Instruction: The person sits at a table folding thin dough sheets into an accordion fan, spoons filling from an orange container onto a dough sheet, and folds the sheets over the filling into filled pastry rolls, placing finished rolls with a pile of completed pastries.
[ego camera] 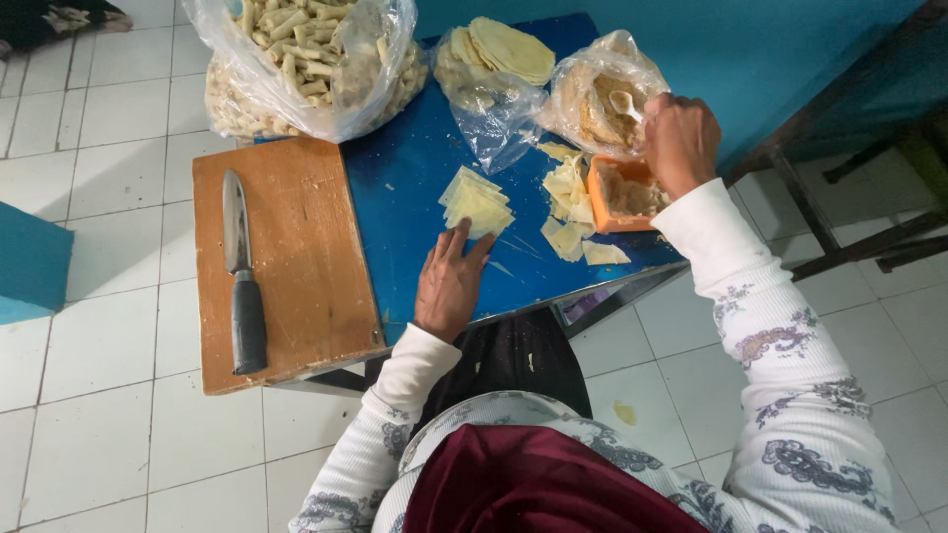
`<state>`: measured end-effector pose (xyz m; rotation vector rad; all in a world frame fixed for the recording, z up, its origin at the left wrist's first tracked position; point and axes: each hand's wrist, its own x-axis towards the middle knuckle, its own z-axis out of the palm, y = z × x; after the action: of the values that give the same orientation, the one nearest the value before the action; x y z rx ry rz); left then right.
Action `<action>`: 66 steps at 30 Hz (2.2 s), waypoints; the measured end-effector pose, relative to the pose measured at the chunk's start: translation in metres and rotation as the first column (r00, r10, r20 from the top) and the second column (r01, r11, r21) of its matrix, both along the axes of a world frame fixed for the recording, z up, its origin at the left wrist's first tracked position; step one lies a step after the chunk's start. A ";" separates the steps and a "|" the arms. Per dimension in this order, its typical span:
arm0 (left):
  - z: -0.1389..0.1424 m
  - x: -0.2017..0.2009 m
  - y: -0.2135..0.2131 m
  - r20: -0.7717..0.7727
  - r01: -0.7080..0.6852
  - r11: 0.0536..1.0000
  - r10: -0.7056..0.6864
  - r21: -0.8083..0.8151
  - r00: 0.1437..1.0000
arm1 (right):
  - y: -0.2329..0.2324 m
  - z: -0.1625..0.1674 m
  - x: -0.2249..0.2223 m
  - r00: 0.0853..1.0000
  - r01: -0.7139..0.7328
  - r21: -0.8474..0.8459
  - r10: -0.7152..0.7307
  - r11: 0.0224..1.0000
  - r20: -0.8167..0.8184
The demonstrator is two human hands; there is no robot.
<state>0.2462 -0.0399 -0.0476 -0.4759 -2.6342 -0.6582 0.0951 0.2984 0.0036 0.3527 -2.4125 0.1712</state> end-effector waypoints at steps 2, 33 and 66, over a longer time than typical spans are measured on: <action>0.000 0.000 0.002 0.003 0.002 1.000 -0.002 -0.005 1.000 | 0.004 -0.004 0.006 0.998 0.035 0.063 -0.038 0.997 0.043; -0.002 -0.026 0.002 -0.017 -0.276 0.940 0.285 0.201 0.958 | -0.097 -0.038 0.048 0.595 -0.183 -0.684 0.634 0.706 0.494; -0.027 -0.059 0.005 -0.085 -0.131 0.941 0.166 0.312 0.982 | -0.041 -0.012 0.044 0.964 -0.211 0.075 0.220 0.975 -0.149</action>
<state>0.1867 -0.0350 -0.0750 -0.2122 -2.3779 -0.9405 0.1391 0.2577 -0.0086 0.6330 -2.2242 0.1632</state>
